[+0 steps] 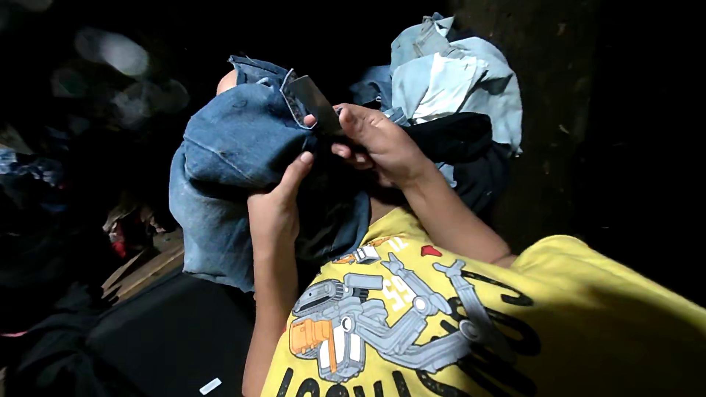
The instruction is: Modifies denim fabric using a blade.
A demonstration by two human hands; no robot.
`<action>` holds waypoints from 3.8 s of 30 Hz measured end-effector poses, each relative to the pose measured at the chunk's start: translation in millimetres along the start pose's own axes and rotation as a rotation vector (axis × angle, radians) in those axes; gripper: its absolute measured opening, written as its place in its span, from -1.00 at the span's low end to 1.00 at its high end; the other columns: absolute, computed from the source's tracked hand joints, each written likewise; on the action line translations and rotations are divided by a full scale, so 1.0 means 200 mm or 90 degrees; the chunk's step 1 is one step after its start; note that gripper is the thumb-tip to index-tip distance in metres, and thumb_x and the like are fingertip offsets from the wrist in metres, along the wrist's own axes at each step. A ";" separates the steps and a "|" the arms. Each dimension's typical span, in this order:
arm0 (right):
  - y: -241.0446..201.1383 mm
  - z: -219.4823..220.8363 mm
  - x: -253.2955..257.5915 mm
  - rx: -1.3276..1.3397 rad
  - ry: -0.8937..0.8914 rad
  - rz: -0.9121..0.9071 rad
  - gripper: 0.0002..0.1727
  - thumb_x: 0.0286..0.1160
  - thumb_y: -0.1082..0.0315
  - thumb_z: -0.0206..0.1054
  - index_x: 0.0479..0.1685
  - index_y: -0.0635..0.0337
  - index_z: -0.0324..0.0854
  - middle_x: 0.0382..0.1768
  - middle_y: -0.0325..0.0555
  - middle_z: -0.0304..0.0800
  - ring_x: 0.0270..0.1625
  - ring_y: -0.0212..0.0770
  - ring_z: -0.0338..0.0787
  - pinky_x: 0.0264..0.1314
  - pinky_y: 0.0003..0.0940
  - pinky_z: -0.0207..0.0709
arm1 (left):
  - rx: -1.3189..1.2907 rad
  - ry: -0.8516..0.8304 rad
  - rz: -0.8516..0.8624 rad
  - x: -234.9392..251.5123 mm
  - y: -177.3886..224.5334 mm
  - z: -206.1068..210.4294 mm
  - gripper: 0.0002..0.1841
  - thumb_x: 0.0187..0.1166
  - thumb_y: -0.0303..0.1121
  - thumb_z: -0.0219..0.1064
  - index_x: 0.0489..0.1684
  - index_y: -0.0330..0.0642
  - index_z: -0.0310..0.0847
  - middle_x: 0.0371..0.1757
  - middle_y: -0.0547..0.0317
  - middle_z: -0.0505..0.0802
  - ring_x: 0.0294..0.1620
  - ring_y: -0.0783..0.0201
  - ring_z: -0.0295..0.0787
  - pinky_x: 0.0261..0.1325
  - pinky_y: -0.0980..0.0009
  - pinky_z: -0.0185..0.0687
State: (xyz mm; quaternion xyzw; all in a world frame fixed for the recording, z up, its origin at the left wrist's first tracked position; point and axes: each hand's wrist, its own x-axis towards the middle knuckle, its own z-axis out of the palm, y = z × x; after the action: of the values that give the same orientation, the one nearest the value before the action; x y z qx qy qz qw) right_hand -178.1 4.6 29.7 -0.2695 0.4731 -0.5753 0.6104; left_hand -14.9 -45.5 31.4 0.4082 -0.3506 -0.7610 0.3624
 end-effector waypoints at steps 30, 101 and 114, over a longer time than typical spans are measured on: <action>0.07 0.00 0.01 -0.158 0.065 -0.169 -0.65 0.80 0.31 0.12 0.21 0.40 0.69 -0.15 -0.41 0.79 -0.39 -0.74 0.52 -0.37 -0.78 0.40 | 0.044 0.045 0.015 0.01 0.00 0.04 -0.72 0.43 -0.63 0.38 0.03 -0.13 0.60 -0.13 0.36 0.90 -0.01 0.46 0.85 0.18 0.43 0.79; 0.12 0.12 0.01 0.001 0.155 -0.065 -0.72 0.80 0.31 0.07 0.16 0.15 0.70 -0.55 -0.56 0.56 -0.65 -0.73 0.31 -0.63 -0.81 0.17 | -0.051 0.038 -0.016 0.02 -0.02 0.05 -0.83 0.63 -0.51 0.32 0.06 -0.10 0.69 -0.08 0.30 0.92 -0.03 0.41 0.88 0.12 0.39 0.82; 0.07 0.01 -0.08 -0.435 0.095 -0.256 -0.52 0.62 0.22 0.35 0.40 0.36 0.64 0.27 0.02 0.81 0.27 -0.32 0.80 0.35 -0.37 0.66 | 0.071 0.028 -0.025 0.02 0.02 0.07 -0.78 0.41 -0.49 0.55 -0.04 -0.08 0.77 -0.14 0.36 0.94 -0.09 0.47 0.88 0.09 0.46 0.83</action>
State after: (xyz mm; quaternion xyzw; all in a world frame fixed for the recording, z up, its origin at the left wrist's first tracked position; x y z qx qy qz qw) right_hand -168.6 21.2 22.9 -0.5018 0.6176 -0.5110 0.3250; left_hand -27.3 -48.4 38.8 0.4510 -0.3762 -0.7383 0.3314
